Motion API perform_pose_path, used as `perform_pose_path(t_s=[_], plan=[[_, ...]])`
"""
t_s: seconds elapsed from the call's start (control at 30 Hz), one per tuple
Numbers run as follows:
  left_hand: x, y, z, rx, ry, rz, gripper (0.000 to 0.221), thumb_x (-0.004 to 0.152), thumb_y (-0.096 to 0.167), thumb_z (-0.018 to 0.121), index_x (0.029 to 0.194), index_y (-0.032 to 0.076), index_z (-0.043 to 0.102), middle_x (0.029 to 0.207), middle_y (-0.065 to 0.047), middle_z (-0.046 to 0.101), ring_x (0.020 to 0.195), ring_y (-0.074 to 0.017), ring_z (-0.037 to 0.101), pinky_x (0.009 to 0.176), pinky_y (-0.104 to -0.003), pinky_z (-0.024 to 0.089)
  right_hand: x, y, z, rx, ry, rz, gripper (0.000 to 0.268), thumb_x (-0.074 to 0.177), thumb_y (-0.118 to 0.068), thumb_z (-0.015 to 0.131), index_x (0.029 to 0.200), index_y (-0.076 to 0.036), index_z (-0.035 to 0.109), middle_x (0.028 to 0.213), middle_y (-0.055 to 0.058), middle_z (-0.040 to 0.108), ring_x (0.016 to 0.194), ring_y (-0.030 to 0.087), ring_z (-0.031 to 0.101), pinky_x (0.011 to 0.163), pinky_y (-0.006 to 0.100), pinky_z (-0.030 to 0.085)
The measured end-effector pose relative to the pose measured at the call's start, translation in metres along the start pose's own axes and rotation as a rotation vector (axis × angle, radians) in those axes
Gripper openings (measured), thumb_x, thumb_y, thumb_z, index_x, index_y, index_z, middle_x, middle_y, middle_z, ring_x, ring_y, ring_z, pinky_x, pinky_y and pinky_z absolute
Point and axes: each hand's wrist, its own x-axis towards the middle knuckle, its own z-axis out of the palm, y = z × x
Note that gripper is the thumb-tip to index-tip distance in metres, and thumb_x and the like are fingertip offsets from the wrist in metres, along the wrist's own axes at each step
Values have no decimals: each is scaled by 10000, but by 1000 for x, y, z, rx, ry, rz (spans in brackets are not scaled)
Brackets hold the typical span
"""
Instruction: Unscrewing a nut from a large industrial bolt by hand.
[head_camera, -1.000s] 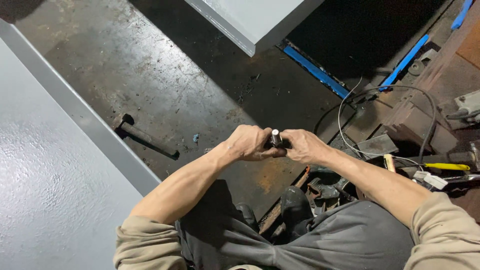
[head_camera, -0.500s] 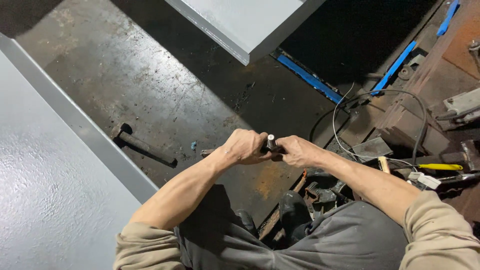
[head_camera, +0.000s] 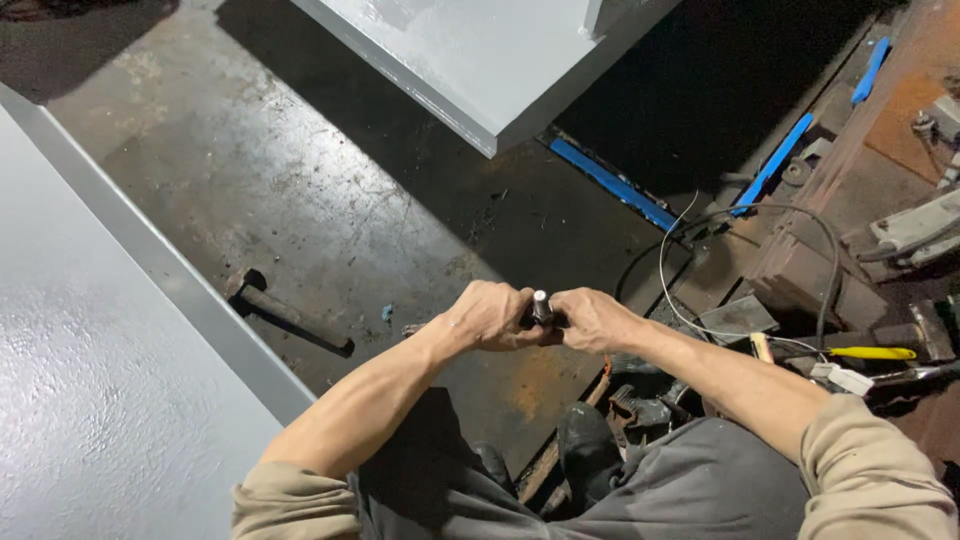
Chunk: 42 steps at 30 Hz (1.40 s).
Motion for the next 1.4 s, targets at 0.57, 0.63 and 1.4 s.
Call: perform_pose_path(t_s=[0.57, 0.63, 1.4], plan=[[-8, 2, -14, -81, 17, 8, 593, 848, 645, 664, 938, 59, 681, 696, -192, 692, 640, -380, 695, 577, -485, 542, 4, -13, -2, 77, -72, 156, 261, 811, -226, 739, 950, -6, 713, 818, 119, 760, 735, 202, 699, 712, 399, 546], [-10, 6, -20, -70, -36, -9, 606, 839, 663, 672, 914, 62, 686, 687, -193, 691, 640, -377, 695, 583, -487, 542, 5, -14, -3, 125, -64, 134, 312, 797, -289, 780, 949, -23, 723, 825, 101, 768, 735, 191, 701, 710, 391, 545], [3, -12, 11, -97, 36, 77, 495, 886, 524, 672, 925, 31, 667, 694, -178, 695, 630, -371, 697, 569, -467, 547, 8, 15, 10, 26, -121, 206, 258, 828, -139, 611, 1003, 20, 714, 802, 150, 745, 711, 238, 681, 688, 408, 537]])
